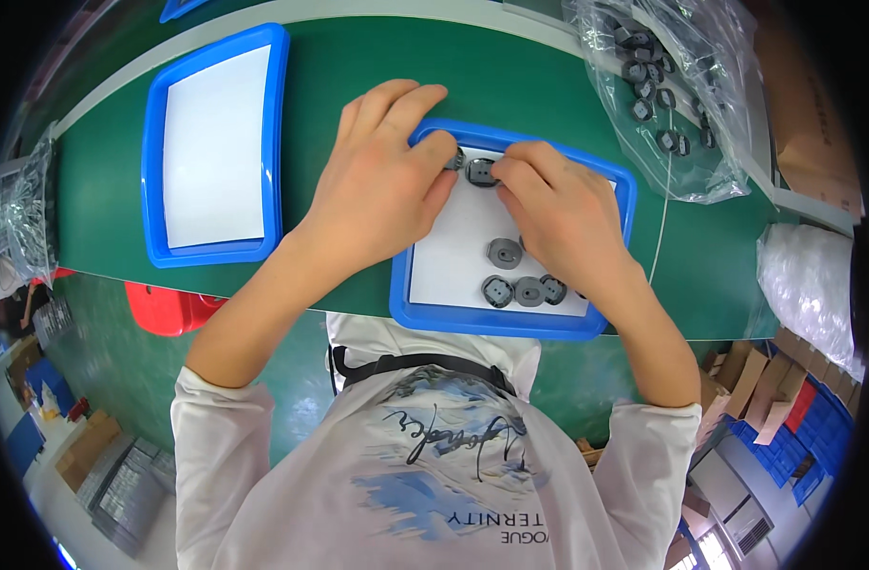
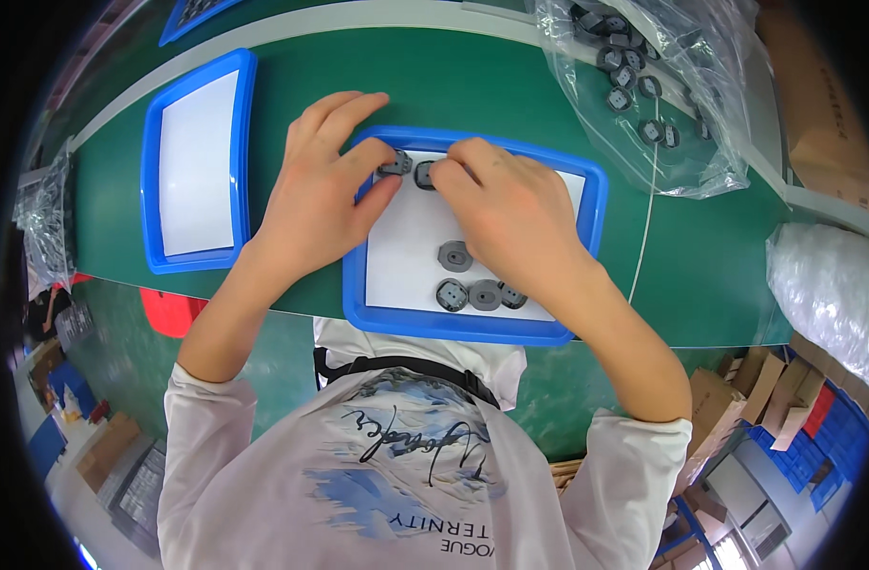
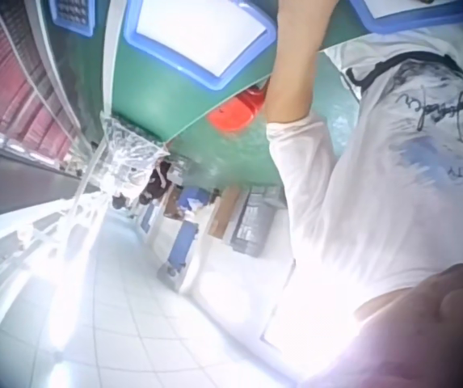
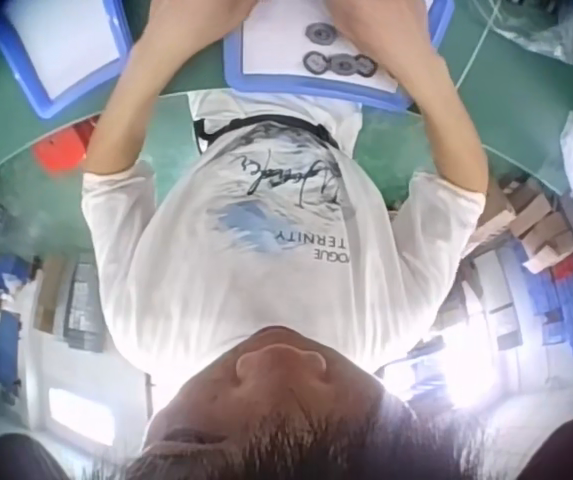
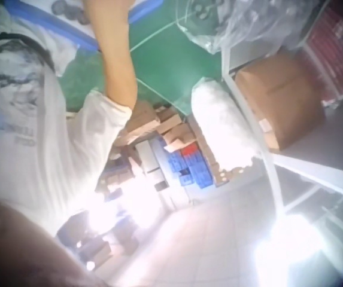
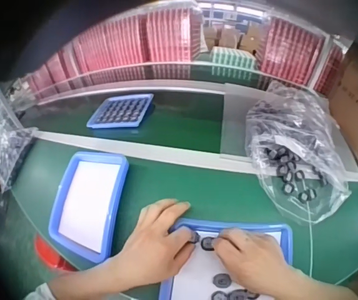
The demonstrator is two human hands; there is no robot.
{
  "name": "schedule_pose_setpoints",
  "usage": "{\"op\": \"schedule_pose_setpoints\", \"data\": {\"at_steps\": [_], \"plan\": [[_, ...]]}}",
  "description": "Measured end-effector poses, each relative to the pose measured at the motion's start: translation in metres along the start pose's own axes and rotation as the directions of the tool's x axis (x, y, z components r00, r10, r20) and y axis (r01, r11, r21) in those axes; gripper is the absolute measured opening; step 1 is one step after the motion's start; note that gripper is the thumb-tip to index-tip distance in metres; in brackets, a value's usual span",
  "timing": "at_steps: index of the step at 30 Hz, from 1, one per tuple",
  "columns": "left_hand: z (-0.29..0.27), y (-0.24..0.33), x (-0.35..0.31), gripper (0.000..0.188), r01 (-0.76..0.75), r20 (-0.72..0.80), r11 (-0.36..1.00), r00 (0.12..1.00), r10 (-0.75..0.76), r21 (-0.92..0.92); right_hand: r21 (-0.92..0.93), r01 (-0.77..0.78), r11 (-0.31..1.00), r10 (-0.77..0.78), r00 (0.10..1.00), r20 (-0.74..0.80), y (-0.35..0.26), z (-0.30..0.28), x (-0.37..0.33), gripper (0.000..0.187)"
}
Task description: Arranging small grey electronic components from a plastic bag into a grid in a blue plastic tray.
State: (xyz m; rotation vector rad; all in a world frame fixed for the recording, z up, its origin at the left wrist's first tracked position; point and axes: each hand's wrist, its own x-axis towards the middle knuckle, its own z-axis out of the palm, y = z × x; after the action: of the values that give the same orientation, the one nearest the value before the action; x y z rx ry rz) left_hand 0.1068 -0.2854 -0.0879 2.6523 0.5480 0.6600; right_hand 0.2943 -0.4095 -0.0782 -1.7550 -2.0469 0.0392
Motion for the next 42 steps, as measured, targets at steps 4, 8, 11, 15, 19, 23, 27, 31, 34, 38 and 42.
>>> {"op": "schedule_pose_setpoints", "data": {"at_steps": [4,8,11,15,19,23,27,31,34,38,42], "plan": [[0.0,-0.002,-0.003,0.019,0.033,-0.029,0.999,0.999,-0.032,0.017,-0.044,0.031,0.999,-0.031,0.999,0.008,-0.002,0.005,0.006,0.01],[0.003,-0.003,-0.003,0.02,0.032,-0.043,0.999,0.999,-0.033,-0.007,-0.075,0.029,0.997,-0.028,1.0,0.007,-0.004,0.005,0.009,0.008],[0.002,-0.003,-0.005,0.019,0.03,-0.038,0.999,0.999,-0.03,-0.011,-0.08,0.064,0.995,-0.063,0.998,0.02,-0.003,0.002,0.013,0.007],[0.0,-0.005,-0.003,0.023,-0.028,-0.03,0.997,0.999,0.026,-0.07,-0.047,0.193,0.98,-0.191,0.981,0.042,0.007,0.0,0.019,0.007],[0.002,-0.008,-0.002,0.028,-0.084,-0.013,0.994,0.996,0.084,-0.064,-0.048,0.212,0.976,-0.208,0.975,0.075,0.009,-0.005,0.021,0.011],[-0.009,0.005,-0.002,0.031,-0.133,0.019,0.981,0.99,0.137,-0.141,0.224,0.03,0.974,-0.039,0.999,0.032,0.01,-0.029,0.015,0.021],[0.001,0.038,-0.005,0.026,-0.225,0.148,0.94,0.952,0.269,-0.257,0.568,-0.406,0.716,0.235,0.906,0.351,0.021,-0.048,-0.007,0.026],[0.012,0.048,-0.002,0.018,-0.257,0.181,0.935,0.935,0.305,-0.247,0.611,-0.413,0.675,0.267,0.909,0.32,0.015,-0.039,-0.021,0.03],[0.005,0.042,-0.005,0.018,-0.204,0.162,0.957,0.958,0.239,-0.207,0.848,-0.387,0.362,0.366,0.896,0.253,0.023,-0.043,-0.032,0.026],[0.002,0.03,-0.025,0.019,-0.182,0.066,0.982,0.981,0.184,-0.04,0.655,-0.414,0.632,0.363,0.905,0.222,0.033,-0.045,-0.039,0.022],[-0.012,0.041,-0.037,0.023,-0.201,0.105,0.98,0.974,0.2,0.001,0.401,-0.292,0.868,0.233,0.954,0.19,0.02,-0.036,-0.034,0.02]]}}
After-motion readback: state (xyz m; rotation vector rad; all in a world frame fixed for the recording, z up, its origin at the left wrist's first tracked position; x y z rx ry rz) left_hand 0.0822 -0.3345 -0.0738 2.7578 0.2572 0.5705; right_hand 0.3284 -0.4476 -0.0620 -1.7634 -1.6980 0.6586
